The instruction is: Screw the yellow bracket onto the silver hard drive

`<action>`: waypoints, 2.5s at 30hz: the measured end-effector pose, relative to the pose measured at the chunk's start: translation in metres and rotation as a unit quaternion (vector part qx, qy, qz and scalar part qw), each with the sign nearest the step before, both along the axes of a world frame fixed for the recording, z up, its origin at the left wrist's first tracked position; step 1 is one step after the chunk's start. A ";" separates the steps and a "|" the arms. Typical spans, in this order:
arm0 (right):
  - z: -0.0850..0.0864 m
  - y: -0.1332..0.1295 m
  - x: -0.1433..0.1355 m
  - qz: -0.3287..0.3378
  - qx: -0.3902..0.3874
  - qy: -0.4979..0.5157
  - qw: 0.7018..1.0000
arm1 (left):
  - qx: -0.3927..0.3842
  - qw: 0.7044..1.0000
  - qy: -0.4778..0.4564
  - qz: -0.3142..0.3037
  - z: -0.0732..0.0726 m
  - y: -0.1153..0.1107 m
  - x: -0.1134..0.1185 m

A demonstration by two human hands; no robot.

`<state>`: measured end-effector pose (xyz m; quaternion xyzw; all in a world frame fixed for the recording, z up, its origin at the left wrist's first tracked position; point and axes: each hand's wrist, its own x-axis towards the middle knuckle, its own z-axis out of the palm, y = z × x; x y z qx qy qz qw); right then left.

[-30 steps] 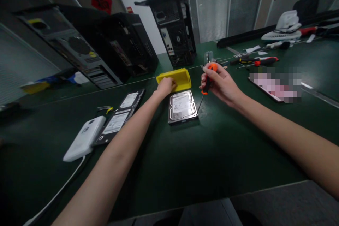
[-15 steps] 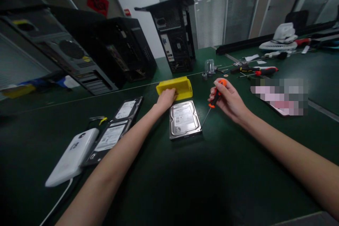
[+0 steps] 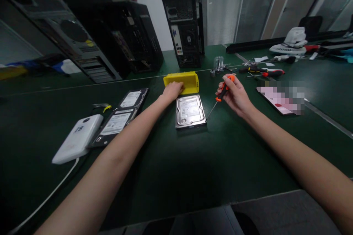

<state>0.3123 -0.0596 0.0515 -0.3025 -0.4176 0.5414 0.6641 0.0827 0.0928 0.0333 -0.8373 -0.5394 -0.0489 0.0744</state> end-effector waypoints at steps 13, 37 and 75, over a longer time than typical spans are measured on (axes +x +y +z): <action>0.004 0.000 0.005 0.021 0.029 -0.005 0.999 | 0.026 1.000 0.016 0.002 0.003 -0.006 0.001; -0.002 0.007 0.005 0.045 0.000 0.023 0.999 | 0.034 0.998 -0.043 -0.009 -0.016 0.010 -0.015; 0.001 0.005 0.004 0.037 -0.013 0.003 0.999 | 0.096 0.975 -0.159 -0.122 0.015 -0.052 -0.035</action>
